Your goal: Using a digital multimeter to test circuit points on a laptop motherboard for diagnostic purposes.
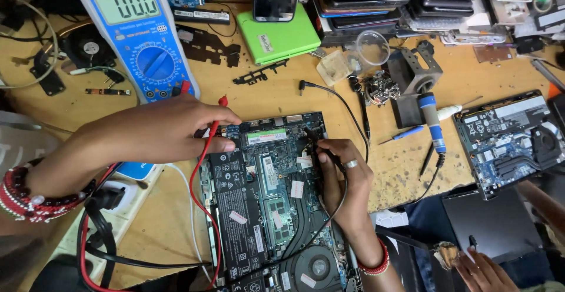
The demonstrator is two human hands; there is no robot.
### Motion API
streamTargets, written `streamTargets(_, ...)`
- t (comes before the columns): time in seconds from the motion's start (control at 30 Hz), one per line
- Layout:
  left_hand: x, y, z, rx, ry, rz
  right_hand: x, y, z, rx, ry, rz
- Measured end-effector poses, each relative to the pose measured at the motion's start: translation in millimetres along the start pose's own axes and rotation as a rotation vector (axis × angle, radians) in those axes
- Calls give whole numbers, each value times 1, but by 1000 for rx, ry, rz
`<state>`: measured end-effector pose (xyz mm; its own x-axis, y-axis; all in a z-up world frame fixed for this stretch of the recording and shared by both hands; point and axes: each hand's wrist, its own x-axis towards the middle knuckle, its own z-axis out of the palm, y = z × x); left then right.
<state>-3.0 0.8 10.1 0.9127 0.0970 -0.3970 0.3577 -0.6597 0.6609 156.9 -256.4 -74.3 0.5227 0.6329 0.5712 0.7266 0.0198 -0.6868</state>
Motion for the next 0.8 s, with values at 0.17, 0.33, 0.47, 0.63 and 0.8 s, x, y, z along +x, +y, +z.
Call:
streamTargets(0.17,-5,4,-2,57,-22,-7,-1,2,0,11,7,-3)
streamTargets(0.33,1,3,-2,102,-8,9,-2,2,1,0,-2,-2)
streamTargets(0.47,3,2,-2,121,-1,7,-3,2,0,-8,-7,0)
streamTargets(0.63,4,2,3,130,-21,7,-1,0,1,6,11,-15)
streamTargets(0.8,7,4,8,240,-117,-175,-2,-3,-3,-22,-102,-29)
